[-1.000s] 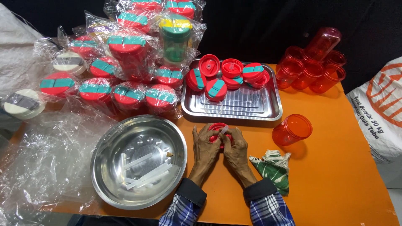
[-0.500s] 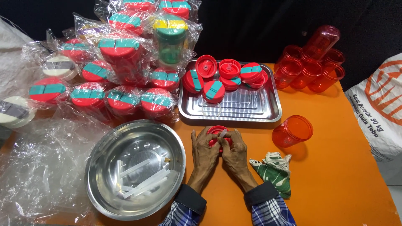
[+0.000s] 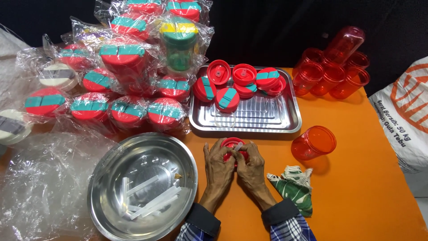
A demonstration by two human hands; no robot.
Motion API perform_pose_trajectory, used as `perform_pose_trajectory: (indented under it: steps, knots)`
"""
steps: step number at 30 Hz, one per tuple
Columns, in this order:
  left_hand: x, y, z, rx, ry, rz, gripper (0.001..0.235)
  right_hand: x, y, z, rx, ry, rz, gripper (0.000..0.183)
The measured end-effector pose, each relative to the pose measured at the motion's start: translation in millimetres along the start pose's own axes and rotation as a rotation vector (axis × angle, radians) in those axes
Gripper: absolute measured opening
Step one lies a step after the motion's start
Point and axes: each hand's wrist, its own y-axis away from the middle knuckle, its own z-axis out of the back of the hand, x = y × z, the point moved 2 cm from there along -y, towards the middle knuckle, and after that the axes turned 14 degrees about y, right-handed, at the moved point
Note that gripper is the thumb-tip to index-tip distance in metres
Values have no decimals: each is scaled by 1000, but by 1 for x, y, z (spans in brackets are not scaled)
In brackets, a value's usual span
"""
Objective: Cleaning plastic container parts with a cloth and assembling them by snapping lids onto bases.
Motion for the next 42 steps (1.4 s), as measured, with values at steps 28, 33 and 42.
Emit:
perform_pose_trajectory:
  steps: [28,33,42]
  knots:
    - [-4,-1,-1,-12,-115,-86,21,11,7,7,-76,71,-90,59]
    - [1,-3,0,-9,-83,-110,19,39,7,31,-142,85,46,60]
    - [-2,-1,-3,68,-306,-60,101,47,42,146,-89,655,262,48]
